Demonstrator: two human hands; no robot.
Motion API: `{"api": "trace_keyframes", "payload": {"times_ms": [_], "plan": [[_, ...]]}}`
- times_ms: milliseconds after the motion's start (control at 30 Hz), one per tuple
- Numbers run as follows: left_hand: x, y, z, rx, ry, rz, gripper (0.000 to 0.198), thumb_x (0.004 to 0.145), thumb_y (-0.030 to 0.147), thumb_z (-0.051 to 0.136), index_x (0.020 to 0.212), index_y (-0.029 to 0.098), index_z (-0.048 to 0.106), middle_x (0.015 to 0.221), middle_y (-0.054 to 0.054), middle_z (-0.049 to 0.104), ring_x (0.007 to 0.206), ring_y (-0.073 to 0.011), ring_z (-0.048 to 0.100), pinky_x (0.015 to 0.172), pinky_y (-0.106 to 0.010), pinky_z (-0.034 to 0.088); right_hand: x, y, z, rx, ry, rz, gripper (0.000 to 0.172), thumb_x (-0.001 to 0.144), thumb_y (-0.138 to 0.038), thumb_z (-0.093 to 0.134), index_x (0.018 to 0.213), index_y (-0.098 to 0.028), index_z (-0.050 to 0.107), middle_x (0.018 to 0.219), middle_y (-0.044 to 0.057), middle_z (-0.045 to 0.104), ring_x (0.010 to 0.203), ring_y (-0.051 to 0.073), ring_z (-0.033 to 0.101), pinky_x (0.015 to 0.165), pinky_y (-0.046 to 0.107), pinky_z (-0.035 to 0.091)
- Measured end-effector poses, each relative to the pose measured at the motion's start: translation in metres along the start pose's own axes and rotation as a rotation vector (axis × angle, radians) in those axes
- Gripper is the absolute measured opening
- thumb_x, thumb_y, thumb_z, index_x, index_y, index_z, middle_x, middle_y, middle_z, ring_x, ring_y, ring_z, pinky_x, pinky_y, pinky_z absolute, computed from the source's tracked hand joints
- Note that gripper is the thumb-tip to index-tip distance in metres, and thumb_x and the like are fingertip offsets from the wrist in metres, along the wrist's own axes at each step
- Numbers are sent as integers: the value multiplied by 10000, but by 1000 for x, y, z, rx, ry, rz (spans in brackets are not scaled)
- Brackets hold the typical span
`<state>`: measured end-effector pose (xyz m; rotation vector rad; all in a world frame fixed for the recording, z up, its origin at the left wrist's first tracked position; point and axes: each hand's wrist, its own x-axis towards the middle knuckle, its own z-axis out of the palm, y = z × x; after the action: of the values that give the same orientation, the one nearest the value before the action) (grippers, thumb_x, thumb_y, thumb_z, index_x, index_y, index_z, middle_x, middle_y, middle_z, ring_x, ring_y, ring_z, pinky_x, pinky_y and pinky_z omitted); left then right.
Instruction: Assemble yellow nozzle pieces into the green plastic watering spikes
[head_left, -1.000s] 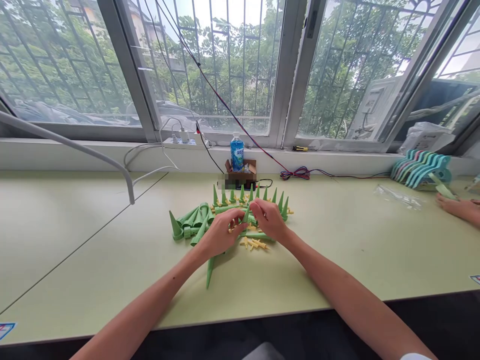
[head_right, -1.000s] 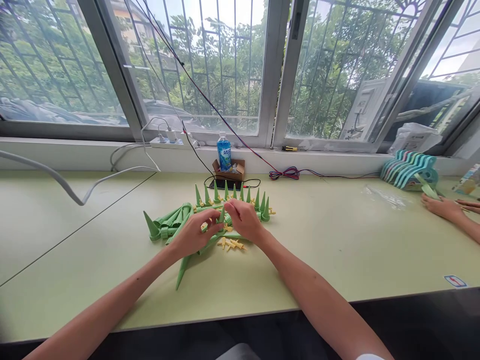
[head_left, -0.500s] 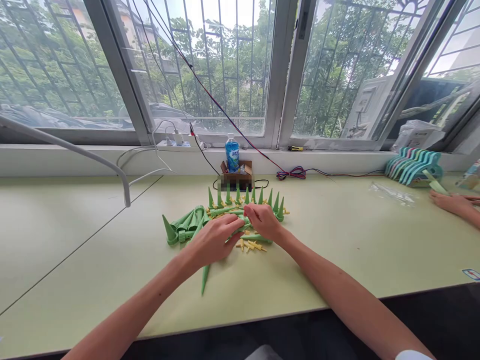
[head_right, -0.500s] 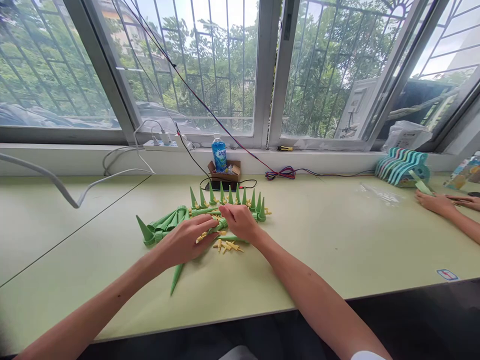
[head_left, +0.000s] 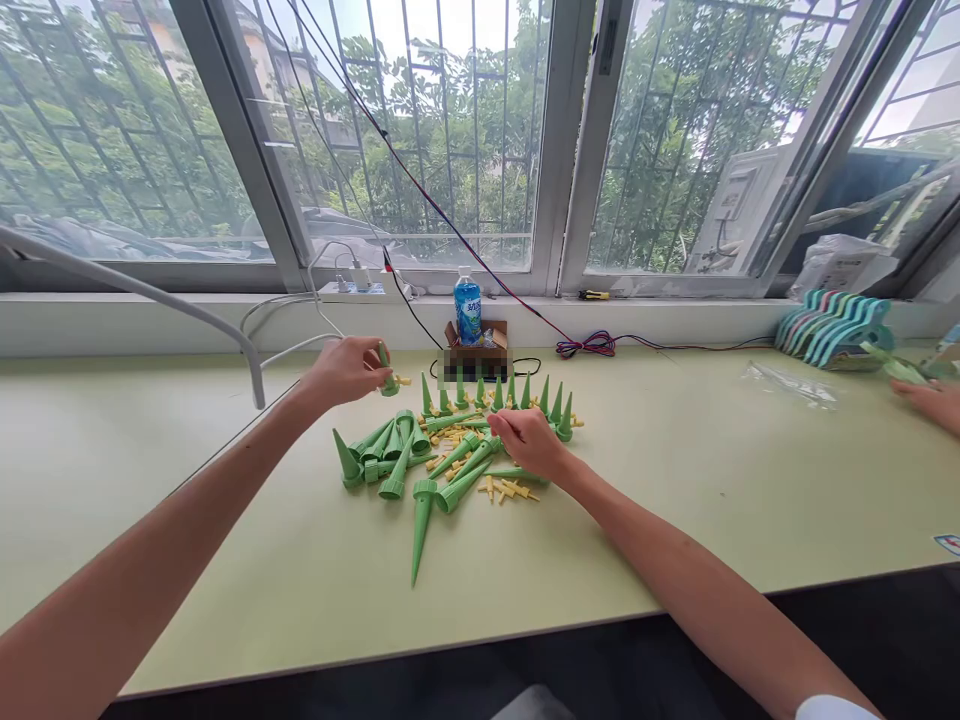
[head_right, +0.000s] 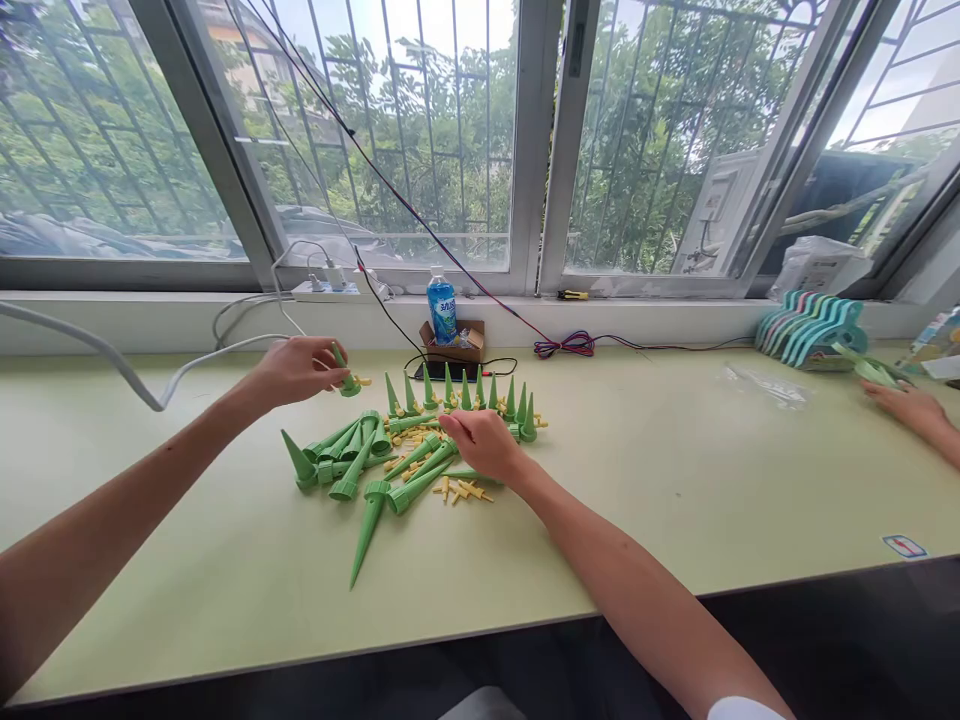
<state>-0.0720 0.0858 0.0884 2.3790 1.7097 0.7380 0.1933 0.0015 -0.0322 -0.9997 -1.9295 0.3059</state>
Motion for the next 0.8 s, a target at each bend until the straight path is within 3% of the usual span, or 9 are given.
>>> {"api": "trace_keyframes", "payload": {"times_ms": [133,333,800], "plan": [[19,-11,13,32,-122,-69,107,594,242,702,618,204,604,522,19,669,644,-191,676,601,-239,491,0,-1,-1,-10,0,-2,514,981,-498,303,594,-188,438,520,-40,329,492,101,303,528,255,265],[26,-9,31,-46,-214,-191,140,586,267,735,551,181,630,535,-26,684,623,-197,685,556,-237,511,-1,-1,-1,-10,-15,3,513,976,-500,314,586,-187,425,525,-36,338,499,101,303,529,254,269],[30,-6,43,51,-243,-88,104,609,197,670,518,198,620,553,-28,683,646,-199,667,602,-249,500,-2,-1,-1,-15,-27,-17,468,982,-434,353,594,-183,423,520,-44,322,495,97,293,527,253,239]]}}
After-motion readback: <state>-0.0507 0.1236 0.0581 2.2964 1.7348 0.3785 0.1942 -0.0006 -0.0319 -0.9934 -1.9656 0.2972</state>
